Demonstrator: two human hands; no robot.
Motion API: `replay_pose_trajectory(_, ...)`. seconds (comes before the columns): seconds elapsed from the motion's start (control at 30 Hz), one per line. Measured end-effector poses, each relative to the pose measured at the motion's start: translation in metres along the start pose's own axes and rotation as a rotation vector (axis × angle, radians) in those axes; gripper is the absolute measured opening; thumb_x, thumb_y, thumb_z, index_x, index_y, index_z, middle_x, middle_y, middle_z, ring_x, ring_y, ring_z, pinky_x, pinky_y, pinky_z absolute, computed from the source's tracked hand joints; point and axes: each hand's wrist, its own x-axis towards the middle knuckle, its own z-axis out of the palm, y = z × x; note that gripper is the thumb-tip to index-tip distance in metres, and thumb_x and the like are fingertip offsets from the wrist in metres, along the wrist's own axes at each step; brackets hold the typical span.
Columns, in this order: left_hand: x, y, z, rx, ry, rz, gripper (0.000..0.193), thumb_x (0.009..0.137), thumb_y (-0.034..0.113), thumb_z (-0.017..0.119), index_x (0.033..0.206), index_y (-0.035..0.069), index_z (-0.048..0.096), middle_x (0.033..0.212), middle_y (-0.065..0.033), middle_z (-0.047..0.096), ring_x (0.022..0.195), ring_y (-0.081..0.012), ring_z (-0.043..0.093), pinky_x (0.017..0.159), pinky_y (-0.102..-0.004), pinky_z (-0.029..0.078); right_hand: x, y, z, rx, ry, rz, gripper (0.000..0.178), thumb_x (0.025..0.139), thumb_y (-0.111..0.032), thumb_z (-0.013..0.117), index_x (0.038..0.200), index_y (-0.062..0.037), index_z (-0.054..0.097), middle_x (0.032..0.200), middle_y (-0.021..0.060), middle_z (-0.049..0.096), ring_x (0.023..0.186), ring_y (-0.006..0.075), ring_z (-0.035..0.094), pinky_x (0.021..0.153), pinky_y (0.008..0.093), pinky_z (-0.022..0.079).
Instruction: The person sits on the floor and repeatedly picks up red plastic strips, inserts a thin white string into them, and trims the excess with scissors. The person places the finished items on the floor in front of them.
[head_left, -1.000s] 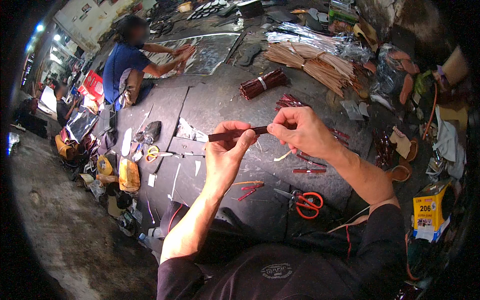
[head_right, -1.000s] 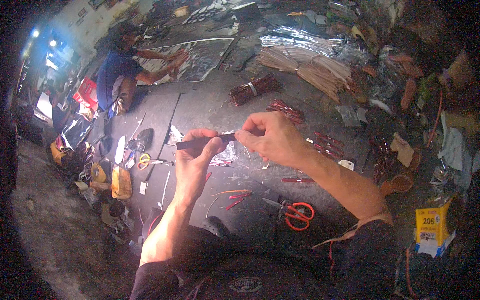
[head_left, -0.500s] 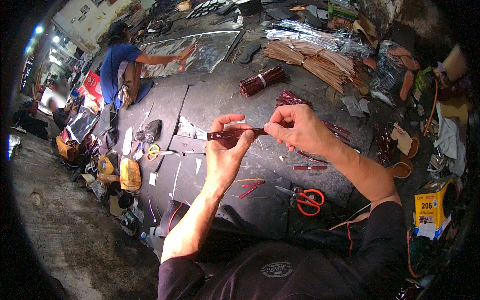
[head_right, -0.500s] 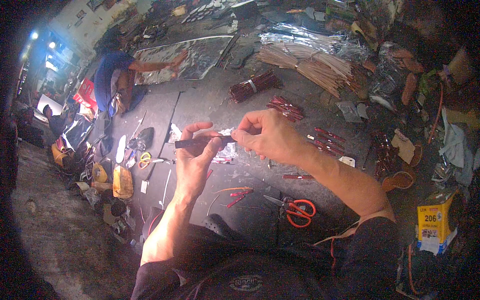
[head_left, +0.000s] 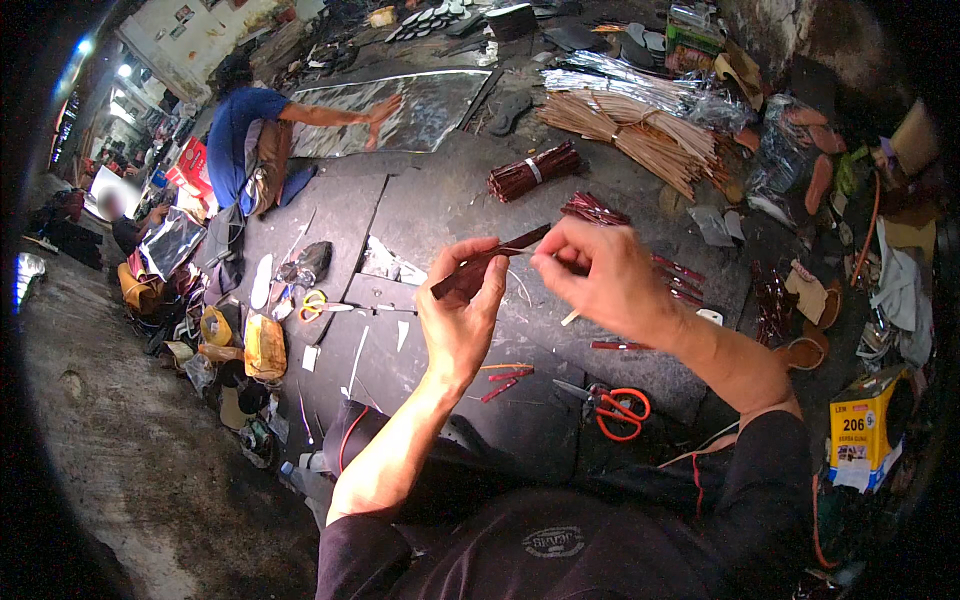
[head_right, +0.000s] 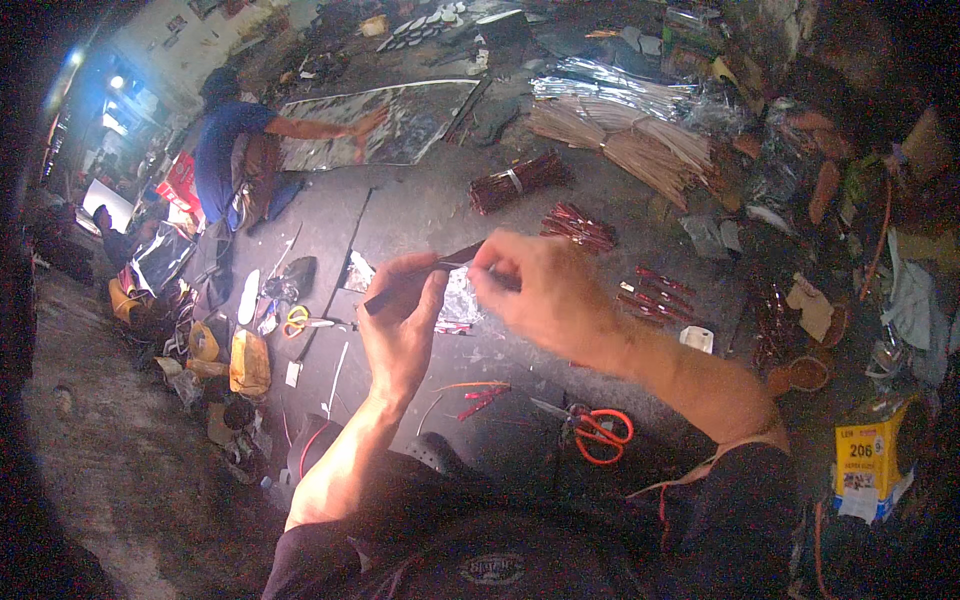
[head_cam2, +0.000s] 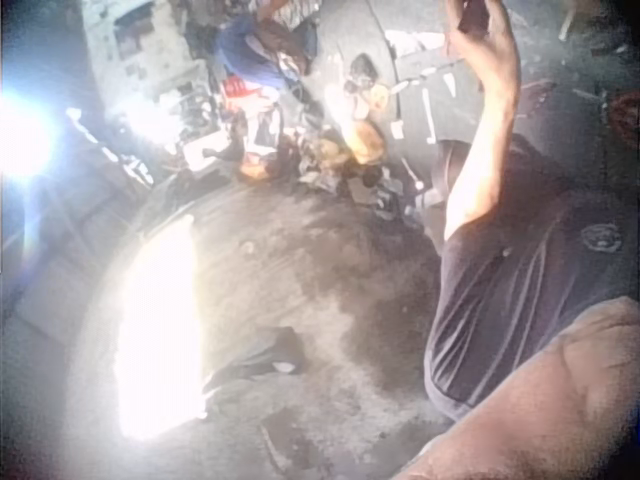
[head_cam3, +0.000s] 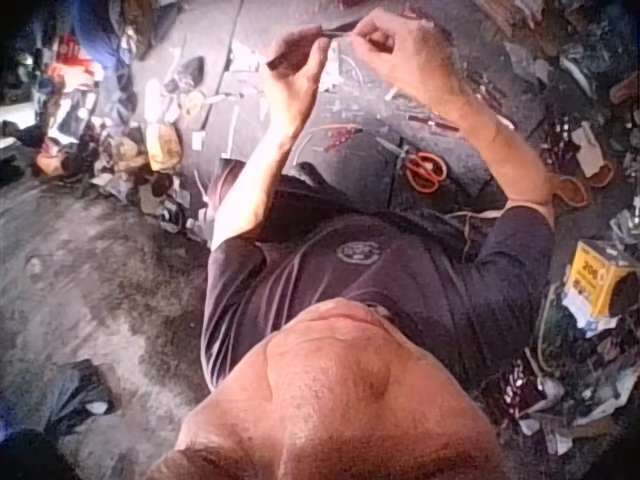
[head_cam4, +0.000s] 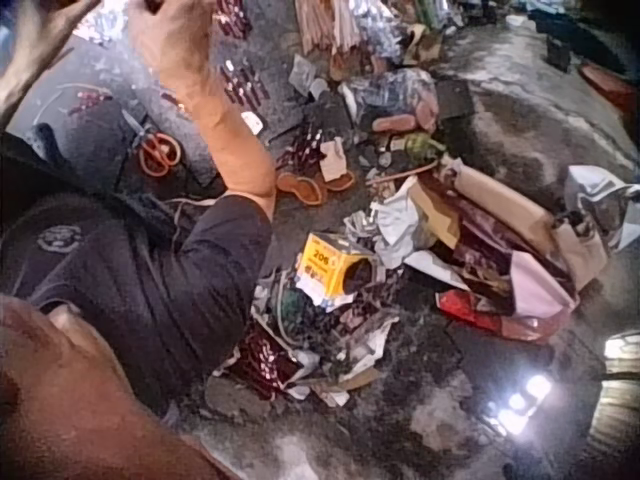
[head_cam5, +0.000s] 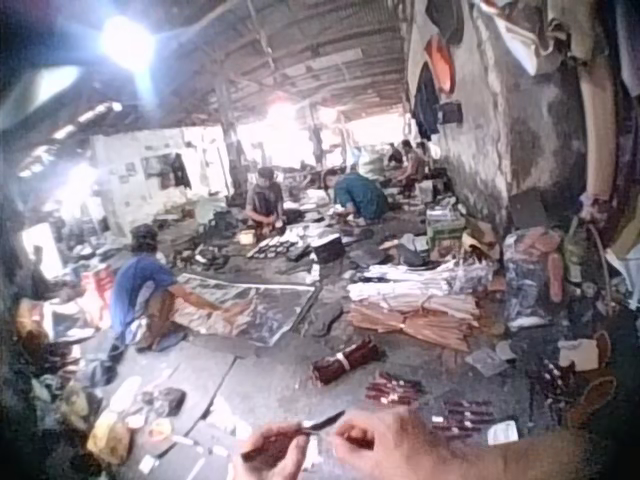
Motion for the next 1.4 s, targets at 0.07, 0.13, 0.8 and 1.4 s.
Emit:
replay_pose_trajectory(0.07, 0.000, -0.005, 0.001, -0.017, 0.055, 0.032, 0.022, 0.091, 0.007, 0.070, 0.110, -0.001, 0.063, 0.095, -0.0076, 0.071, 0.087, -0.0114, 0.066, 0.076, -0.0254, 0.053, -0.011, -0.014, 0.013, 0.072, 0.006, -0.093, 0.020, 0.088, -0.013, 0.070, 0.102, 0.0001, 0.064, 0.076, 0.0105, 0.070, 0.066, 0.0141, 0.068, 0.059, 0.0313, 0.054)
replay_pose_trajectory(0.13, 0.004, -0.006, 0.001, -0.167, 0.117, 0.062, 0.021, 0.092, 0.007, 0.070, 0.109, 0.000, 0.062, 0.095, -0.0076, 0.071, 0.087, -0.0118, 0.066, 0.077, -0.0257, 0.053, -0.025, -0.027, 0.023, 0.099, -0.081, -0.120, 0.043, 0.084, -0.018, 0.072, 0.121, 0.0009, 0.058, 0.087, 0.0193, 0.070, 0.078, 0.0345, 0.070, 0.069, 0.0427, 0.056)
replay_pose_trajectory(0.8, 0.014, 0.000, -0.023, -0.805, -0.153, -0.158, 0.031, 0.096, 0.014, 0.064, 0.125, 0.005, 0.055, 0.112, -0.0101, 0.067, 0.097, -0.0185, 0.066, 0.084, -0.0287, 0.054, -0.054, 0.087, -0.018, -0.201, -0.419, -0.019, 0.019, 0.086, -0.013, 0.064, 0.101, -0.0042, 0.057, 0.088, 0.0142, 0.060, 0.075, 0.0282, 0.062, 0.065, 0.0407, 0.048)
replay_pose_trajectory(1.4, 0.014, -0.018, -0.025, -1.117, -0.203, -0.400, 0.039, 0.098, 0.019, 0.061, 0.134, 0.008, 0.051, 0.114, -0.0022, 0.061, 0.089, -0.0123, 0.061, 0.076, -0.0252, 0.053, -0.266, 0.204, 0.103, -0.414, -0.601, 0.446, 0.063, 0.074, -0.043, 0.082, 0.109, -0.0013, 0.050, 0.106, 0.0214, 0.062, 0.099, 0.0406, 0.063, 0.086, 0.0452, 0.051)
